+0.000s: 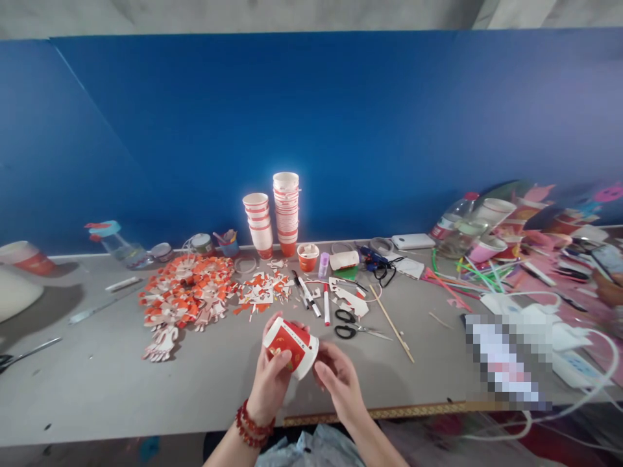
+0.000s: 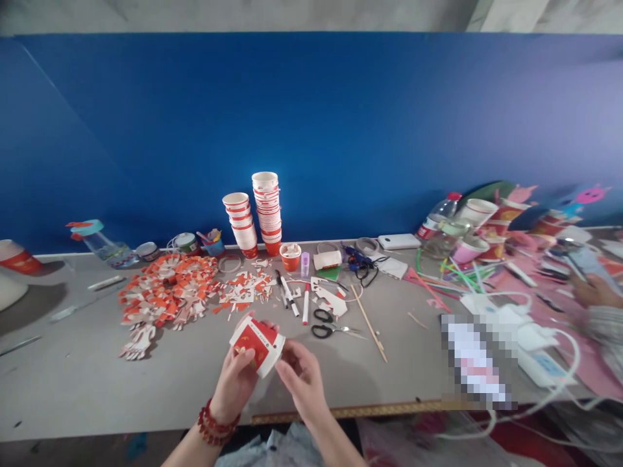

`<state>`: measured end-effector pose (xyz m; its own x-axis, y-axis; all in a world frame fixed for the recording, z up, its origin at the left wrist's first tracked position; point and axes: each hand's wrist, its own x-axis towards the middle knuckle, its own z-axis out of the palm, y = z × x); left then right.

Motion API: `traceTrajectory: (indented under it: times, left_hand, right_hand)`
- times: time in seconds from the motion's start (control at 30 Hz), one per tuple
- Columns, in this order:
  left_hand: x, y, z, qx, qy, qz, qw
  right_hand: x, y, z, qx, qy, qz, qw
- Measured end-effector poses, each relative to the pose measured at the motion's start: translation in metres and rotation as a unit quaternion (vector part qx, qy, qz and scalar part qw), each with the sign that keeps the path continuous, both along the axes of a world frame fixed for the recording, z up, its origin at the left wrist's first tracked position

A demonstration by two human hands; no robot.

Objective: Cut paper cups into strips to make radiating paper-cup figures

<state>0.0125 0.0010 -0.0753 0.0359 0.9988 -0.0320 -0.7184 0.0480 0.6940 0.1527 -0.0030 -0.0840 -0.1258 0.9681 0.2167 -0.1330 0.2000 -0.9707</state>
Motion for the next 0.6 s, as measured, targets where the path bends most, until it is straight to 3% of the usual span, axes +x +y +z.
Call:
traceTrajectory:
  times: [0.1, 0.2, 0.37, 0.6]
  left_hand:
    - [-0.001, 0.001, 0.001, 0.027, 0.019, 0.010, 0.999]
    - [0.000, 0.003, 0.003, 0.021, 0.034, 0.027, 0.999]
    - [0.007, 0.003, 0.003, -0.027, 0.059, 0.038, 0.997]
    - [0.008, 0.000, -0.006, -0.005, 0.094, 0.087, 0.992]
  right_hand:
    - [-0.005, 0.003, 0.003, -0.123, 0.099, 0.009, 0.987]
    - [-0.007, 0.005, 0.003, -0.150, 0.107, 0.001, 0.983]
    - [-0.005, 0.004, 0.001, -0.111, 0.056, 0.000, 0.992]
    - [0.008, 0.002, 0.010, 0.004, -0.082, -0.017, 0.996]
